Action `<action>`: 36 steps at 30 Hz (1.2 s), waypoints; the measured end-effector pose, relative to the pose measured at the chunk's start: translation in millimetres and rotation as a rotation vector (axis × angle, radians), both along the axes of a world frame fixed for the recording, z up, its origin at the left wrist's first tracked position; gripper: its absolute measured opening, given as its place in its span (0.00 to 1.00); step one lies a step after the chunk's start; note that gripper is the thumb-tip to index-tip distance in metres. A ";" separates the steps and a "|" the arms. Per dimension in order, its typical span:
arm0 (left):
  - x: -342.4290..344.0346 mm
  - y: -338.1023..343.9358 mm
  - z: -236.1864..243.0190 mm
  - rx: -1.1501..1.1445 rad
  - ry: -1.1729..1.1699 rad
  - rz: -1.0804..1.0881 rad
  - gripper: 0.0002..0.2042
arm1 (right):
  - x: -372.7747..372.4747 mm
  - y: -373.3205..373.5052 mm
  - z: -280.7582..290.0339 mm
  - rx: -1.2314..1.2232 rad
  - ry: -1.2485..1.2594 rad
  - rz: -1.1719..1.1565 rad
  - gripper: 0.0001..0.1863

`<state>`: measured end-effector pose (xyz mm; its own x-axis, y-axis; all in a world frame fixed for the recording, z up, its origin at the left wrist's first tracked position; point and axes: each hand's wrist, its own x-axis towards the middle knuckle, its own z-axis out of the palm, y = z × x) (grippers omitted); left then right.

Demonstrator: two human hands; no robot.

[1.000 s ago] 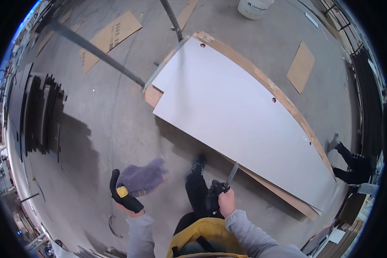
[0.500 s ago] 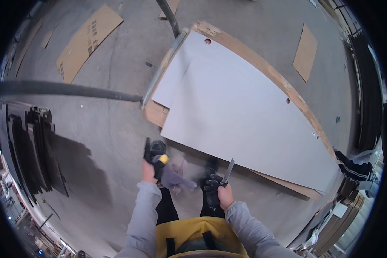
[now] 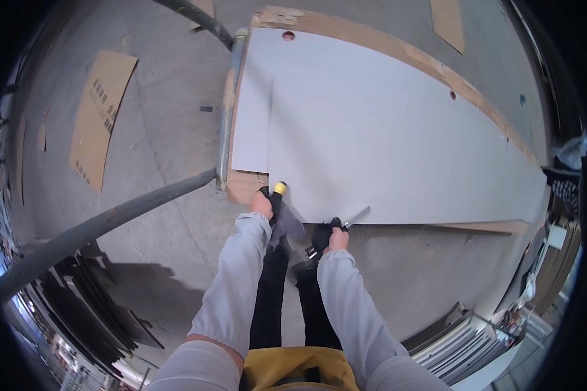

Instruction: The person uses a cloth and a scraper to clean a large white panel. They repeatedly wipe and scrape the surface, moving around the panel to reach different areas. The person also lifts and repositions the panel during the process.

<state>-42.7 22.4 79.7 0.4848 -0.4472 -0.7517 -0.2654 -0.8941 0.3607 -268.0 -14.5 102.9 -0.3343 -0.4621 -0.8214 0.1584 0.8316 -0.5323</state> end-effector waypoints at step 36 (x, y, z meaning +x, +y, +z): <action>17.2 -18.1 131.7 -0.477 0.166 -0.061 0.18 | -132.2 183.3 210.4 0.234 -0.278 -0.358 0.12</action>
